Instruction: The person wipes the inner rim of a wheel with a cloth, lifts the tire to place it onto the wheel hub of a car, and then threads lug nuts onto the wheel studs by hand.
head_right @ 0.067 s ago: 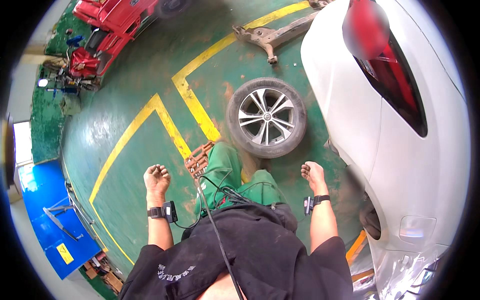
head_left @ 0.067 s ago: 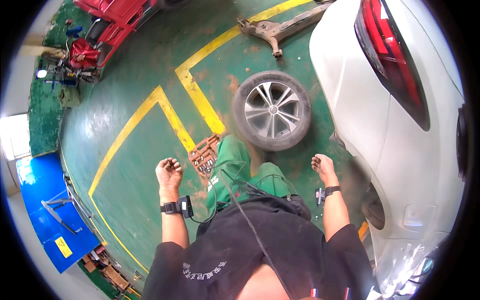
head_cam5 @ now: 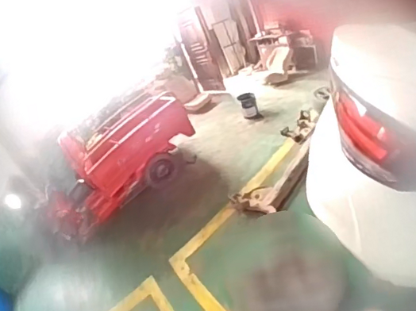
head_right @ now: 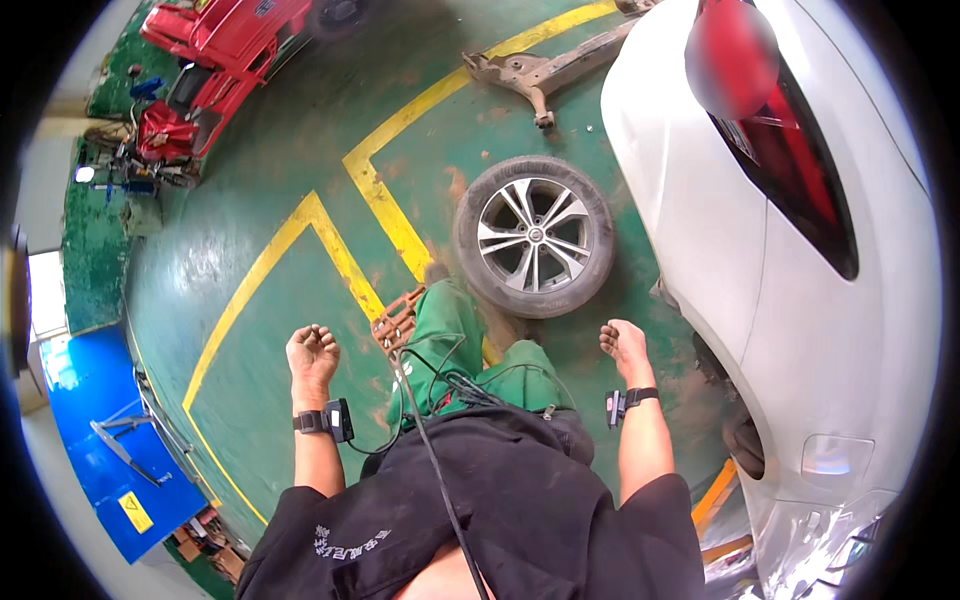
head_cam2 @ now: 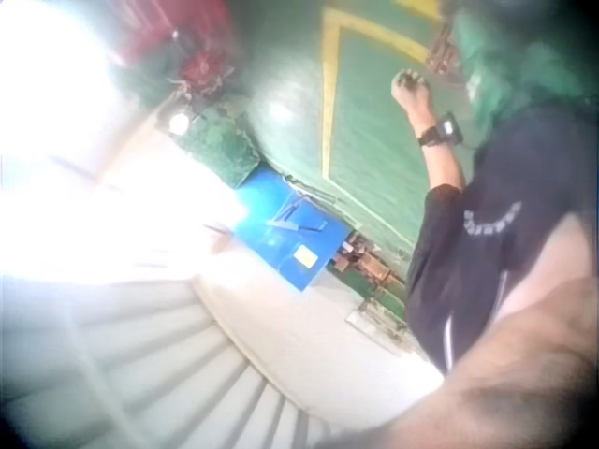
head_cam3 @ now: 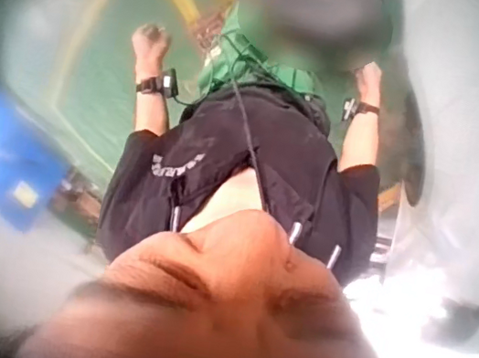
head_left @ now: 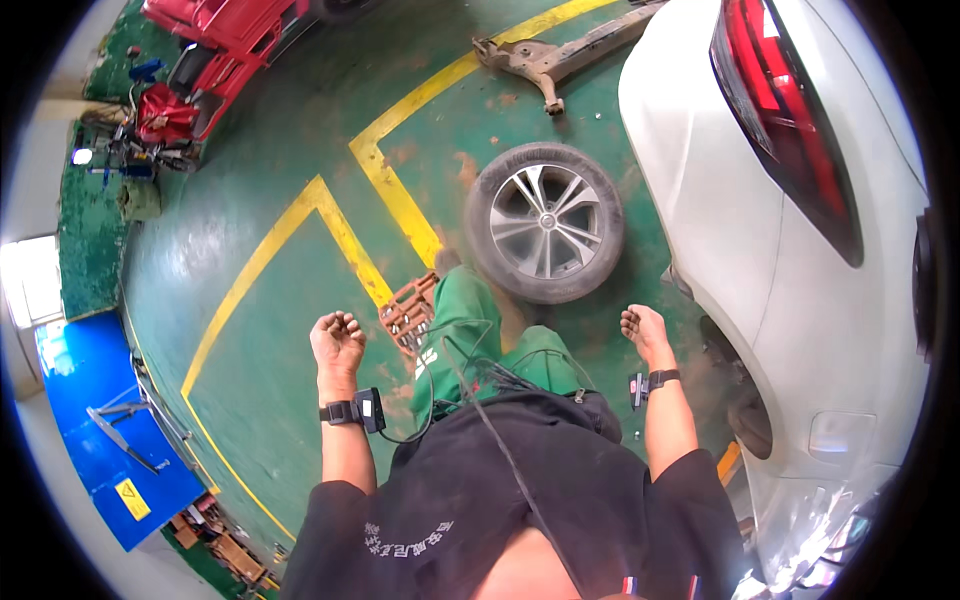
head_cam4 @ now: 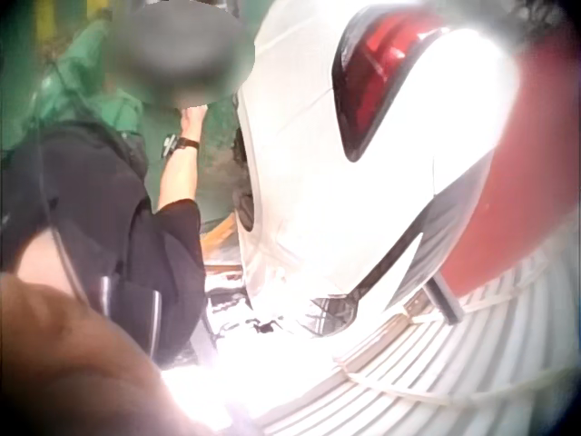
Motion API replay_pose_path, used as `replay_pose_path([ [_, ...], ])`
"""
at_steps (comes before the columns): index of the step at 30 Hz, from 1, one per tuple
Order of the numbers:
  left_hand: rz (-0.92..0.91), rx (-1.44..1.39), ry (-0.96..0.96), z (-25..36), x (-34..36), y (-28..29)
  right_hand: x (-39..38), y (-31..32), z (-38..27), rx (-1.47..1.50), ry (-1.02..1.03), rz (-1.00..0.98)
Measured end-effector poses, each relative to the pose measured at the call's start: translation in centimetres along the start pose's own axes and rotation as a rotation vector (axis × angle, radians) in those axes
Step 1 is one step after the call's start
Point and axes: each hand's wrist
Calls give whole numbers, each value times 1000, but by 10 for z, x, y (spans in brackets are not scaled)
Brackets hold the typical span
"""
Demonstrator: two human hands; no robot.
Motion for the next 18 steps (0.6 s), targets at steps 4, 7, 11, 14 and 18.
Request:
replay_pose_path([
  [4,-60,211,-13,27,53,-112,35,-62,-11,161,6,-32],
  [7,-138,447,13,25,128,-195,73,-118,-3,259,-47,-43],
  [11,-265,765,146,8,209,-288,118,-214,30,424,-158,35],
  [14,-392,971,212,-27,246,-335,180,-263,96,533,-340,128],
  [18,-408,1075,234,-33,288,-343,265,-344,147,577,-369,296],
])
Point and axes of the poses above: each hand's wrist, its own x-axis towards the middle knuckle, its own y-axis out of the back of the hand, z = x × y, and after that the axes turned 7 degrees about z, right-handed
